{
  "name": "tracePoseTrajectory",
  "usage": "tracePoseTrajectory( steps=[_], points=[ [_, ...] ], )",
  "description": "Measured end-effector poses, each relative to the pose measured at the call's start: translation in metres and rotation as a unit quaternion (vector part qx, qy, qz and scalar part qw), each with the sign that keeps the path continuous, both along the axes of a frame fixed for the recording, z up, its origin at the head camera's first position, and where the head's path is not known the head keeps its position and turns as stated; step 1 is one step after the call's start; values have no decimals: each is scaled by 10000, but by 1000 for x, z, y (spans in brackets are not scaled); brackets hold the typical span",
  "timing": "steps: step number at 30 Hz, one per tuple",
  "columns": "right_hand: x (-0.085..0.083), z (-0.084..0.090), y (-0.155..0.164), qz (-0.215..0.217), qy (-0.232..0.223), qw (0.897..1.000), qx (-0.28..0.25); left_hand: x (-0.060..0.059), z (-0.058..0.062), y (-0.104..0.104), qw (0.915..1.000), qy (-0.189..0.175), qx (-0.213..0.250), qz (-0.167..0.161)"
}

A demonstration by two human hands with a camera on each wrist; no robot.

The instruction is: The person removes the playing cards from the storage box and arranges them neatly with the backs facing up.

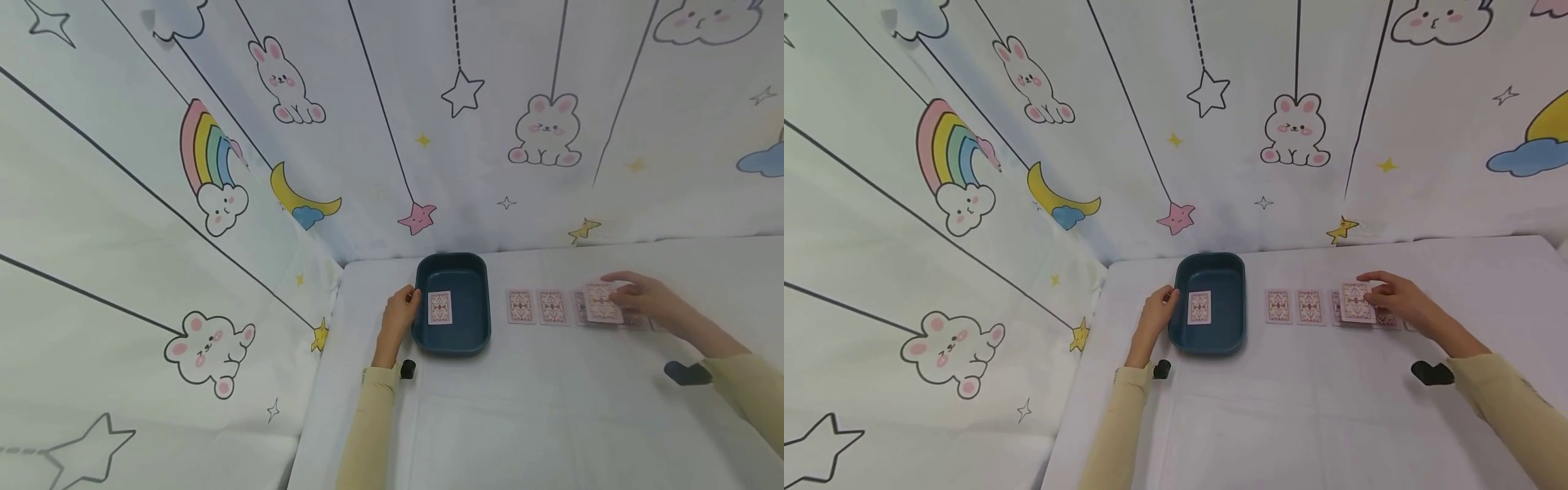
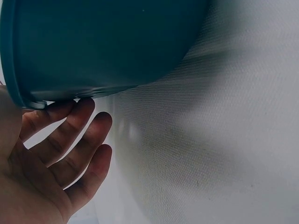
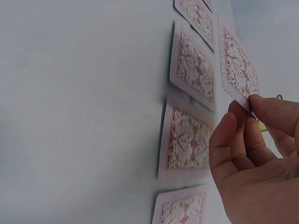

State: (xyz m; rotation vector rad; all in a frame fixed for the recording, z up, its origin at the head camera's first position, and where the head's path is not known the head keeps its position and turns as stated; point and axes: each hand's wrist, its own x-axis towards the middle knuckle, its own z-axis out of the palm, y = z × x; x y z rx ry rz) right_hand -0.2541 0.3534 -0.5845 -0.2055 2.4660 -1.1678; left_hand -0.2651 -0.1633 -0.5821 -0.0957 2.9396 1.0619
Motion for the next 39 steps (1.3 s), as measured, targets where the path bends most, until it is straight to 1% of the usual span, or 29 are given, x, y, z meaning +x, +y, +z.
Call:
tracePoseTrajectory(
  steps=[8, 14, 21, 25, 30, 32, 39],
  points=[
    [3, -5, 19, -96, 160, 9998, 15, 0, -1, 0, 10000, 61, 51, -39],
    [7, -7, 31, -205, -7, 9998, 39, -1, -2, -1, 10000, 68, 39, -59],
    [9, -13, 55, -274, 104, 9993, 221, 0, -3, 0, 10000, 59, 29, -56],
    [10, -14, 66, -356, 142, 9988, 311, -1, -3, 0, 9999, 79, -17, -64],
    [12, -16, 78, -478, 101, 9984, 297, -3, -3, -1, 9999, 84, -88, -73],
    [13, -15, 82, -500, 62, 9984, 255, -3, -3, -1, 9999, 48, -100, -73],
    [21, -4, 90, -639, 144, 9971, 385, -2, -3, 0, 9999, 38, -91, -49]
  ],
)
